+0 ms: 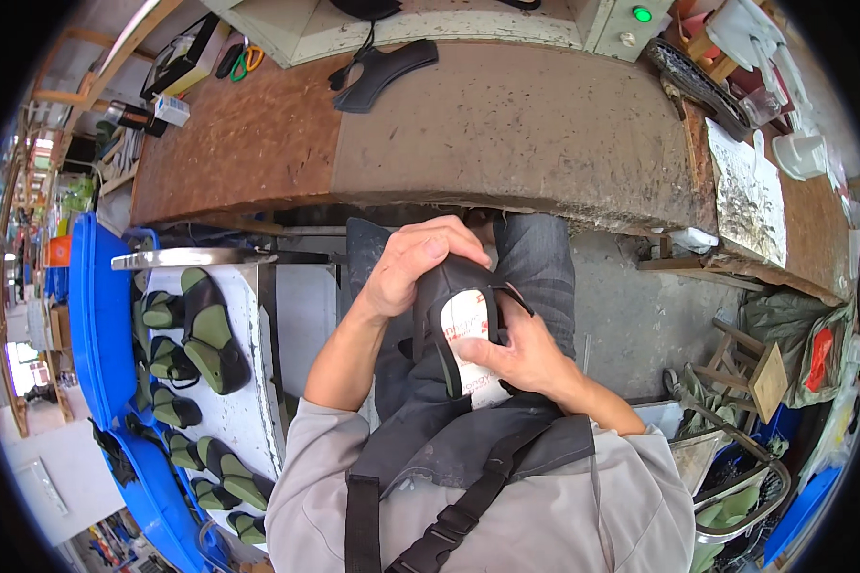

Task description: Manually fitting and stretching shoe upper components onto green shoe lasts.

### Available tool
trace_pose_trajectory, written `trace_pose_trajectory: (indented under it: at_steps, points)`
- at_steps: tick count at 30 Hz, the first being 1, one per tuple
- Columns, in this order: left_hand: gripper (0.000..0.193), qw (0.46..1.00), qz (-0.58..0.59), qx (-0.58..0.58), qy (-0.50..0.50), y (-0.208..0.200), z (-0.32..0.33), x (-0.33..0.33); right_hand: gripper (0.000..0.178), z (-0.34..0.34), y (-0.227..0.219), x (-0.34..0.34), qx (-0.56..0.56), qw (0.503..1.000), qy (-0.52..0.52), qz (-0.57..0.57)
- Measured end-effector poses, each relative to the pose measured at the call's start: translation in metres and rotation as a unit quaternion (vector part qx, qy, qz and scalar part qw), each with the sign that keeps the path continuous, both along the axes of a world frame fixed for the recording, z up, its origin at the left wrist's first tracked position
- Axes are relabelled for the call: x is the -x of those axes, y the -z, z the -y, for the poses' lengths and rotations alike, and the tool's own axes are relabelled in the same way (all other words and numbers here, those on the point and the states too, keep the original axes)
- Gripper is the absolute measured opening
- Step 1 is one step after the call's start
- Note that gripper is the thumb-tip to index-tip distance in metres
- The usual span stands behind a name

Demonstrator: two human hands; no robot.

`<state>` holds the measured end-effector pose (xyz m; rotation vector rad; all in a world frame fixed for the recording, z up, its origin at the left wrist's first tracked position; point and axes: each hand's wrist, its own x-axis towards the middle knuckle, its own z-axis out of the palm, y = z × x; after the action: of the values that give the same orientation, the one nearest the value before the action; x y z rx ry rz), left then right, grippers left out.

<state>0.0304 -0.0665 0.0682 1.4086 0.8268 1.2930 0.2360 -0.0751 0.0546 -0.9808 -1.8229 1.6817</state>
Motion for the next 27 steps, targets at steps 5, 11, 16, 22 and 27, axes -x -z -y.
trace_pose_trajectory:
  at_steps: [5, 11, 16, 22, 27]
  points:
    - [0.043, 0.999, -0.027, -0.016, -0.021, -0.014, 0.008, -0.005, 0.068, -0.024, -0.015, -0.014, -0.085, 0.987, 0.104, -0.093]
    - [0.042, 0.978, -0.188, -0.018, -0.086, -0.037, 0.015, -0.004, 0.046, -0.012, -0.018, 0.001, 0.019, 0.997, -0.007, -0.071]
    - [0.041, 0.977, -0.159, -0.055, -0.132, -0.039, 0.03, -0.016, 0.045, -0.009, -0.015, 0.003, -0.088, 0.988, 0.008, -0.125]
    - [0.051, 0.971, -0.138, -0.056, -0.188, -0.03, 0.039, -0.019, 0.04, -0.01, -0.013, 0.004, -0.101, 0.984, 0.02, -0.143]
    - [0.066, 0.974, -0.165, -0.018, -0.153, -0.03, 0.045, -0.025, 0.038, -0.012, -0.008, 0.003, -0.158, 0.979, 0.057, -0.116]
